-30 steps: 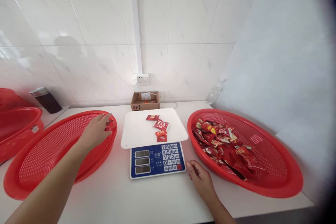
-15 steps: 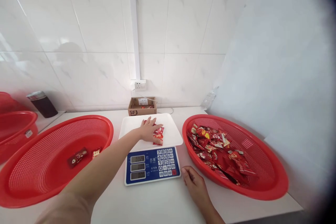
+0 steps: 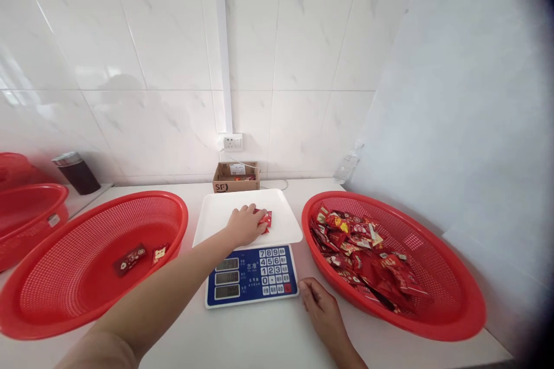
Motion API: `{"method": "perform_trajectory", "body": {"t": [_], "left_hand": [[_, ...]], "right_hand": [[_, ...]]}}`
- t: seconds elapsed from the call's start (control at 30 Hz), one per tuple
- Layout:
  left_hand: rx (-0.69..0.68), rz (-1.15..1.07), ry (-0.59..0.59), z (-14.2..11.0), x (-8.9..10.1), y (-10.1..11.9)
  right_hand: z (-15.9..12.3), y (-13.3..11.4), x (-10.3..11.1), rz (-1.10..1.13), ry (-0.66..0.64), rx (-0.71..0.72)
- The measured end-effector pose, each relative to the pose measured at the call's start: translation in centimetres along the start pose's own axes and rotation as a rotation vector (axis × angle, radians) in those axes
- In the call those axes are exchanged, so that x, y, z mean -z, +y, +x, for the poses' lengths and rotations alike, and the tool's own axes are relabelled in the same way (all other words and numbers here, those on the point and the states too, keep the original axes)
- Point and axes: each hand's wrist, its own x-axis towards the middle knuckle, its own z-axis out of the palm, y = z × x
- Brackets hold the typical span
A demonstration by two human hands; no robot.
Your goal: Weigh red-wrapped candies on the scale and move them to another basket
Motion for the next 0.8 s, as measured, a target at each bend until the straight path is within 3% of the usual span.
{"method": "perform_trajectory", "body": {"t": [0.23, 0.43, 0.57, 0.67, 0.8], "left_hand": [[-0.031, -0.001, 0.011, 0.3, -0.1, 1.1], [-0.084, -0.041, -0.074, 1.6, 0.3, 0.2], [-0.083, -0.093, -0.052, 1.5, 0.6, -0.5], [-0.016, -0.137, 0.034, 0.4, 2.1, -2.0], [0.168, -0.161, 0.207, -3.1, 5.3, -6.2]], "right_hand": [[-0.1, 0.2, 0.0, -0.017, -0.002, 0.010], [0.1, 0.0, 0.0, -0.014, 0.006, -0.002], [-0.1, -0.3, 0.1, -0.017, 0.021, 0.013], [-0.3, -0.5, 0.2, -0.026, 0.019, 0.004], [0.0, -0.6, 0.3, -0.028, 0.028, 0.015]]}}
